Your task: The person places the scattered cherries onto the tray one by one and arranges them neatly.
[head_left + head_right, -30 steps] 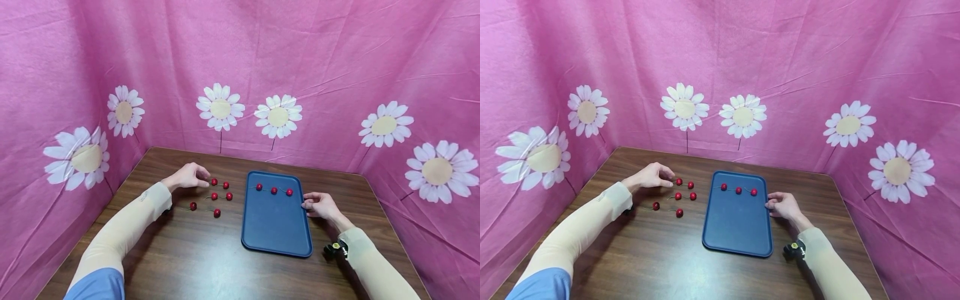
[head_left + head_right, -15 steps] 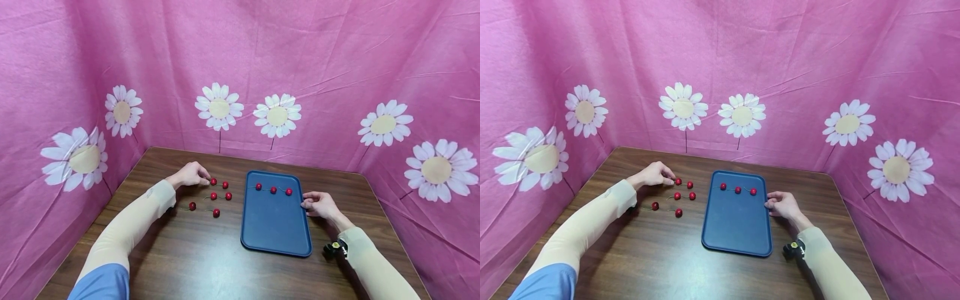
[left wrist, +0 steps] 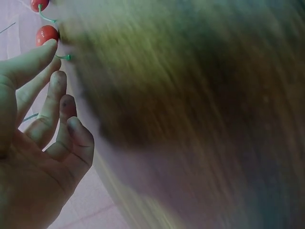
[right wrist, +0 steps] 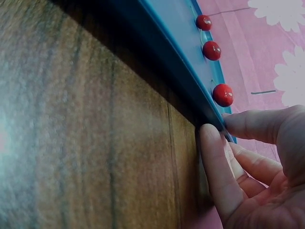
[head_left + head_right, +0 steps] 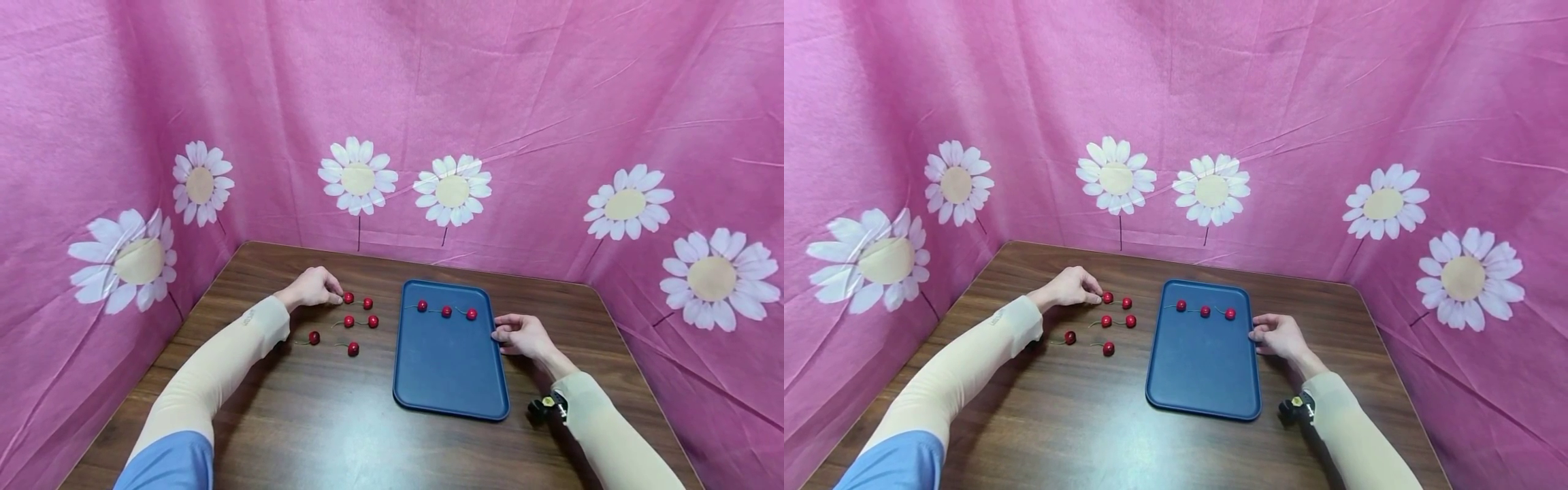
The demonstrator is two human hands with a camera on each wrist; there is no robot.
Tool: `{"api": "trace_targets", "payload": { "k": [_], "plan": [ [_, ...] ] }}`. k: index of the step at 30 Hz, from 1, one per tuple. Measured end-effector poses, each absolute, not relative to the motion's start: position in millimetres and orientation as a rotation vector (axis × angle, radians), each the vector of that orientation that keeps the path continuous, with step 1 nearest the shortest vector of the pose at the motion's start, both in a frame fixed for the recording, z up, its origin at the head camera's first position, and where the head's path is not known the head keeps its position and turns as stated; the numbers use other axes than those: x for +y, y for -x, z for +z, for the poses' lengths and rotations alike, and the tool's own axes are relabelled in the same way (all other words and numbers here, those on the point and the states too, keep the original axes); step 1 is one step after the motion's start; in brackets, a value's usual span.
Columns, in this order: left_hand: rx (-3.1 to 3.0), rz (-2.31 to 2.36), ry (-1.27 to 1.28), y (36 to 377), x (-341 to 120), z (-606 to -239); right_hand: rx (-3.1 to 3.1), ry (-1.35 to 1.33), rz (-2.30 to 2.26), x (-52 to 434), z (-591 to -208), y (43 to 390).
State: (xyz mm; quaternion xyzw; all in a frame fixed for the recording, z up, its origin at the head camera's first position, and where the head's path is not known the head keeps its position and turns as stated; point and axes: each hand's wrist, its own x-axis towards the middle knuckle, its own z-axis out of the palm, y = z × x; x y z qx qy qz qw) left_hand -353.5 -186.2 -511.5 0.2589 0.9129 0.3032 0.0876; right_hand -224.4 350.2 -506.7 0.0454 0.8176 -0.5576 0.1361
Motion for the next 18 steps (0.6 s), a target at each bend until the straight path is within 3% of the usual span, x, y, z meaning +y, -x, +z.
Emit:
{"api": "trace_targets", "payload": {
  "k": [3, 10, 18],
  "plan": [
    [2.726, 0.880, -0.742, 353, -183, -512, 2.367, -0.132, -1.612, 350, -506, 224],
    [2.778, 0.884, -0.768, 382, -193, -559, 2.368, -0.132, -1.614, 350, -507, 224],
    [2.781, 0.895, -0.732, 379, -191, -553, 2.360, -0.140, -1.622, 350, -506, 224]
  ]
}}
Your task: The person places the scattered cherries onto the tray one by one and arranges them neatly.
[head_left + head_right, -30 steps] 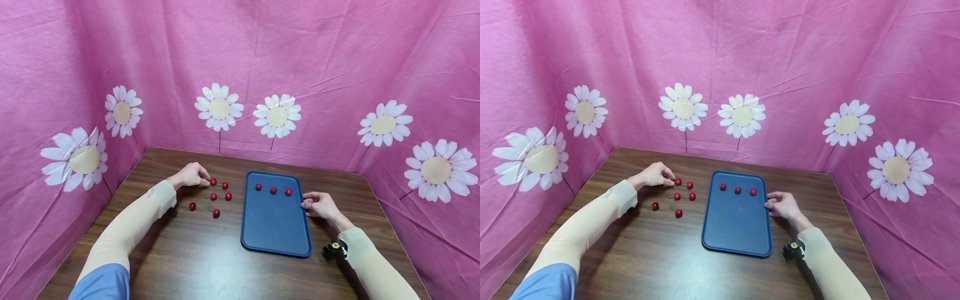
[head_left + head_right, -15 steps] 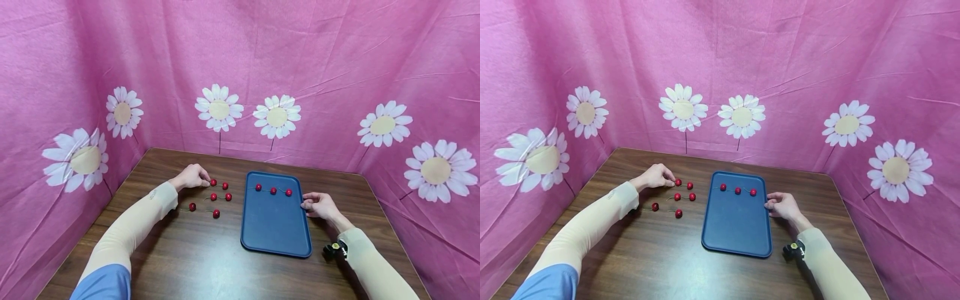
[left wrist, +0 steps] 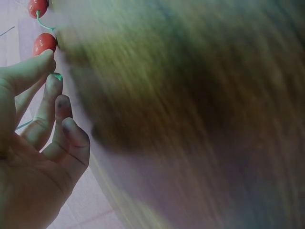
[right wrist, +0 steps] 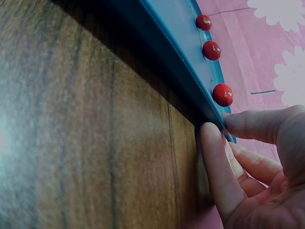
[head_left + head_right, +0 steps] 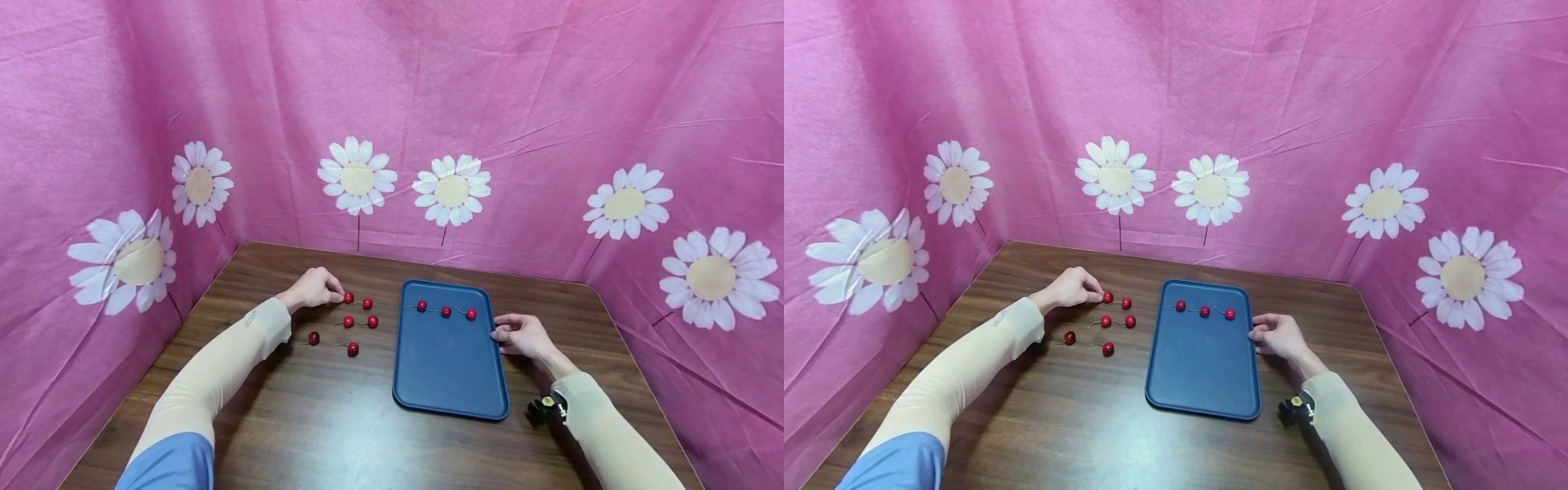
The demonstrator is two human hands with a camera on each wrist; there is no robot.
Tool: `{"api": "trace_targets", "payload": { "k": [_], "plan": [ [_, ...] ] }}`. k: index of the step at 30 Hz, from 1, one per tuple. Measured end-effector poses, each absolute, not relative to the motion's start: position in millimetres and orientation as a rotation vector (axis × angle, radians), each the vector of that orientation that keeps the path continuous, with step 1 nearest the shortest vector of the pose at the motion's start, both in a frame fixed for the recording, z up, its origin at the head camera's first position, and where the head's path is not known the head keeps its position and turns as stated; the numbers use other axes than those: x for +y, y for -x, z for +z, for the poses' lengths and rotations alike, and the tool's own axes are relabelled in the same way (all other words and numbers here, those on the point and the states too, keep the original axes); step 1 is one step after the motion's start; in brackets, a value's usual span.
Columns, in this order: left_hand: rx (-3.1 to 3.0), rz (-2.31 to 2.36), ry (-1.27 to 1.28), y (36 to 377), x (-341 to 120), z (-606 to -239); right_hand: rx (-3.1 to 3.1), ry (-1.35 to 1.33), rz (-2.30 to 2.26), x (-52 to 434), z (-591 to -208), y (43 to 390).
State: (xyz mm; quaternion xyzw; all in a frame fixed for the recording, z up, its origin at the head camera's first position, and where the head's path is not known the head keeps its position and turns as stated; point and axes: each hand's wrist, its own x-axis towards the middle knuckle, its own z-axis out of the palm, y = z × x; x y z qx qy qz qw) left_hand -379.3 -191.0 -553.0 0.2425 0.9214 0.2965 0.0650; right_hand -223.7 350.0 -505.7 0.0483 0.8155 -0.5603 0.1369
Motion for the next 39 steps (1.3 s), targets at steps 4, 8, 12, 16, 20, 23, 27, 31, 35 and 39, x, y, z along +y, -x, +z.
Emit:
{"api": "trace_targets", "payload": {
  "k": [4, 8, 12, 16, 20, 23, 27, 31, 35, 39],
  "plan": [
    [2.763, 0.944, -0.714, 366, -188, -536, 2.361, -0.139, -1.623, 349, -504, 223],
    [2.791, 0.915, -0.690, 338, -176, -501, 2.370, -0.149, -1.616, 348, -503, 222],
    [2.832, 0.867, -0.639, 325, -166, -483, 2.375, -0.164, -1.616, 346, -502, 220],
    [2.825, 0.898, -0.662, 323, -161, -477, 2.377, -0.160, -1.619, 346, -504, 221],
    [2.818, 0.919, -0.702, 324, -154, -472, 2.377, -0.162, -1.621, 348, -505, 222],
    [2.796, 0.943, -0.727, 325, -148, -470, 2.376, -0.160, -1.624, 348, -504, 222],
    [2.755, 0.987, -0.745, 326, -138, -467, 2.383, -0.153, -1.618, 350, -504, 222],
    [2.722, 1.003, -0.759, 325, -128, -464, 2.388, -0.149, -1.607, 350, -504, 222],
    [2.710, 1.001, -0.779, 324, -117, -461, 2.394, -0.152, -1.595, 351, -505, 222],
    [2.690, 1.020, -0.783, 322, -106, -459, 2.403, -0.149, -1.583, 352, -506, 223]
  ]
}}
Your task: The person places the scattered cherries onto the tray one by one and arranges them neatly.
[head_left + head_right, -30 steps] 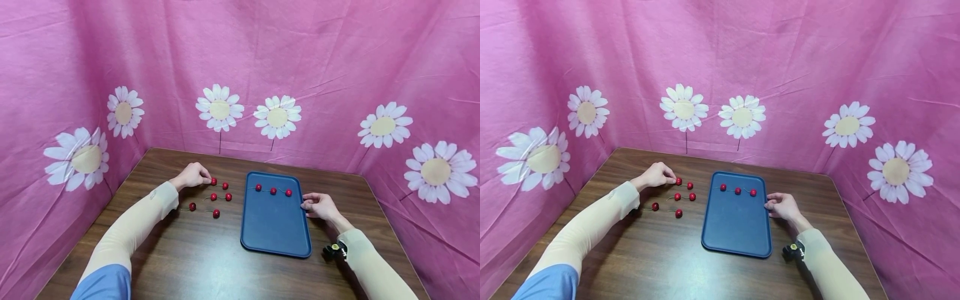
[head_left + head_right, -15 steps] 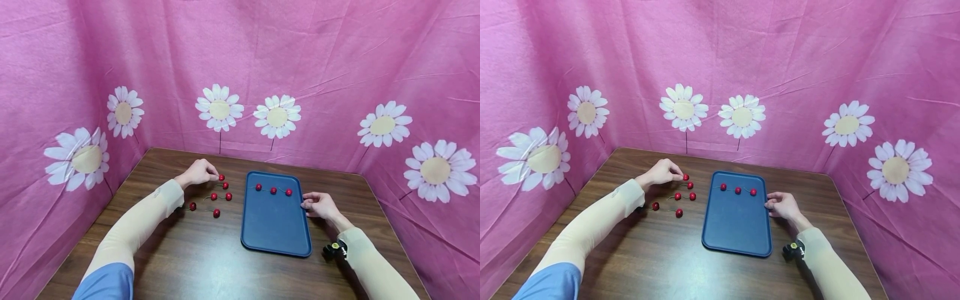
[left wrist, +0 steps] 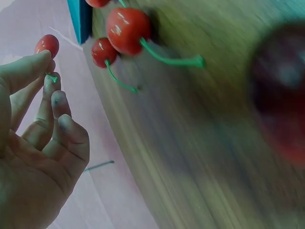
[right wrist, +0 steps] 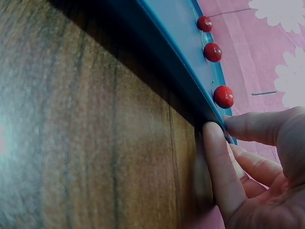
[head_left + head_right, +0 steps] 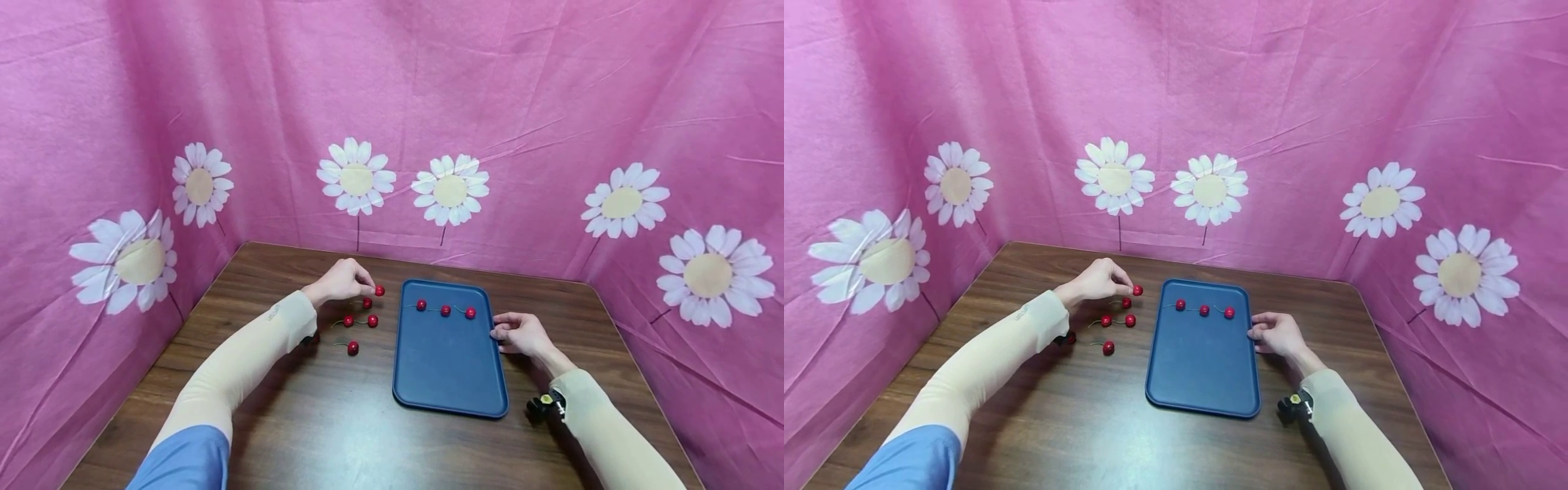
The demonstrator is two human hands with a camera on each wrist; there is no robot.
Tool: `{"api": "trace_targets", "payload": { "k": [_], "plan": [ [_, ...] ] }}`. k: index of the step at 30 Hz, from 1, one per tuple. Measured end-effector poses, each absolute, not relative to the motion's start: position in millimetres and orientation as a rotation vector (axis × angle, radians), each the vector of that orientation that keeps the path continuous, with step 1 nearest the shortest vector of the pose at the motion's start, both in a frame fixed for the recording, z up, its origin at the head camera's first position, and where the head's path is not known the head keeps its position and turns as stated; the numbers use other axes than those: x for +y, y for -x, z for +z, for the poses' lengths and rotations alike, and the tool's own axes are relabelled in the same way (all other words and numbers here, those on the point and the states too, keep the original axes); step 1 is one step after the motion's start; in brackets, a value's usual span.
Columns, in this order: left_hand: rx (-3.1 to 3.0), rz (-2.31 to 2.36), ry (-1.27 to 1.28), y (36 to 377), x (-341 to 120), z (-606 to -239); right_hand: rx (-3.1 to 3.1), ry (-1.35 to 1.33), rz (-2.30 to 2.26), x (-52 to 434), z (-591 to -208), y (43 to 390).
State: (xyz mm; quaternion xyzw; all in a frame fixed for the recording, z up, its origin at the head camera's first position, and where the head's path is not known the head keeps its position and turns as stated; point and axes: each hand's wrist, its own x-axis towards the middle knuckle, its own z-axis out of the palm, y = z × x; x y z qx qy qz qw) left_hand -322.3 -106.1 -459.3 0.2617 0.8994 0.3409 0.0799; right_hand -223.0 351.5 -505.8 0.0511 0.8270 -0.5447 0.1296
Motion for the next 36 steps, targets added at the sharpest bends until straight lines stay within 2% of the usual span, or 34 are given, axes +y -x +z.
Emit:
{"api": "trace_targets", "payload": {
  "k": [36],
  "plan": [
    [2.612, 1.068, -0.951, 298, 1, -446, 2.376, -0.120, -1.644, 351, -507, 222]
  ]
}}
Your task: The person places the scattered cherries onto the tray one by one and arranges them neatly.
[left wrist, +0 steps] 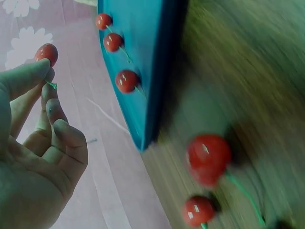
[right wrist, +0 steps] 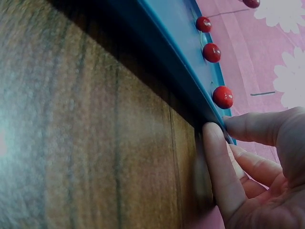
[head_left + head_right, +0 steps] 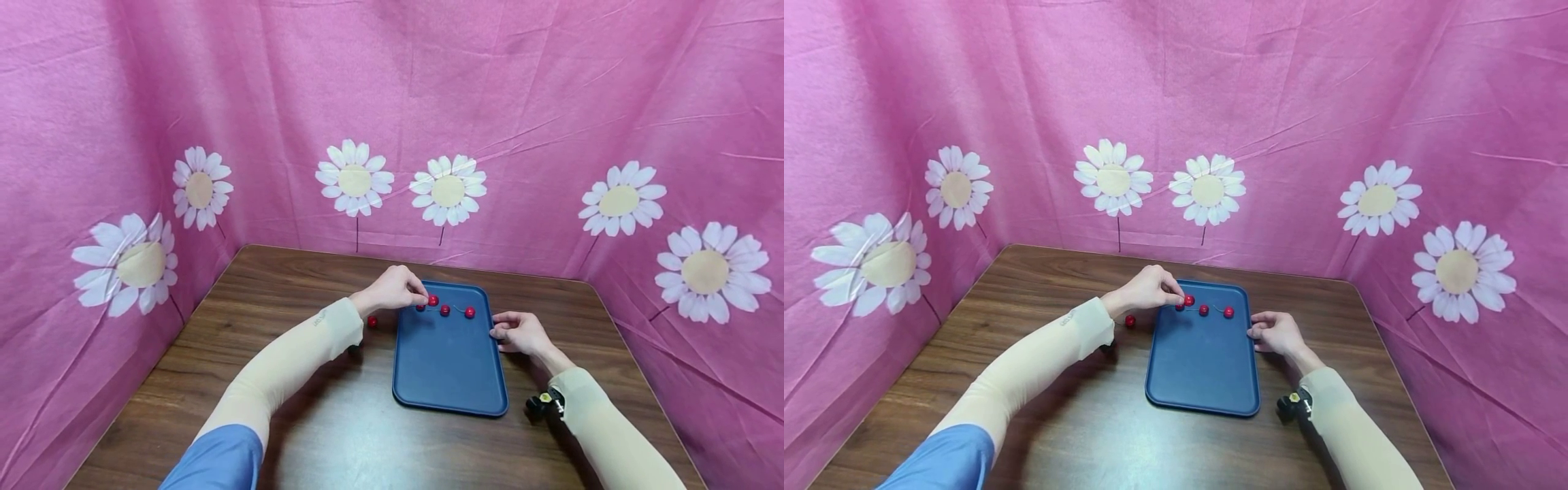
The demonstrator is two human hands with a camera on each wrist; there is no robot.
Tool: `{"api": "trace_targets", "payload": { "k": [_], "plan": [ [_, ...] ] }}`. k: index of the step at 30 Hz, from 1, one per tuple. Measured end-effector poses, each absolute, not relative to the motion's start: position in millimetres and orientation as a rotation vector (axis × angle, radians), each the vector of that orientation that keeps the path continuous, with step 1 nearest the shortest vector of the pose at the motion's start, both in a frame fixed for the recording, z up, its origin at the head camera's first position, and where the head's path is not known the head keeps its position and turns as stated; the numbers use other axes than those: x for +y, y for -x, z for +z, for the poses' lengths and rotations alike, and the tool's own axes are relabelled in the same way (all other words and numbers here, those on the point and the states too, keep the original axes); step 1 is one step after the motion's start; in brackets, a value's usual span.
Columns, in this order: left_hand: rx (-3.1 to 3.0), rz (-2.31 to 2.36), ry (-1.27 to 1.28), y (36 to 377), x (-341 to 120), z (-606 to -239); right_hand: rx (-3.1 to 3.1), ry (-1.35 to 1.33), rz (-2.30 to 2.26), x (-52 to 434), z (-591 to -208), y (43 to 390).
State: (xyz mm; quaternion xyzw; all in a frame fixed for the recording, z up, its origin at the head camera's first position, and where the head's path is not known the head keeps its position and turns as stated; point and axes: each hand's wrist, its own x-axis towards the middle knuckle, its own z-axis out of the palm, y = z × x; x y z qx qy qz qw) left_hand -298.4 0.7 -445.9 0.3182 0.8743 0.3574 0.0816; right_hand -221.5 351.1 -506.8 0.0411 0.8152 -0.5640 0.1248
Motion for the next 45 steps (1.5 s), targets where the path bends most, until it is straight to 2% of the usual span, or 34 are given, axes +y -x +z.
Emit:
{"api": "trace_targets", "payload": {
  "k": [30, 45],
  "plan": [
    [2.587, 0.912, -1.147, 283, 68, -467, 2.381, -0.173, -1.628, 349, -505, 222],
    [2.617, 0.696, -1.085, 274, 98, -472, 2.388, -0.154, -1.613, 349, -507, 224]
  ]
}}
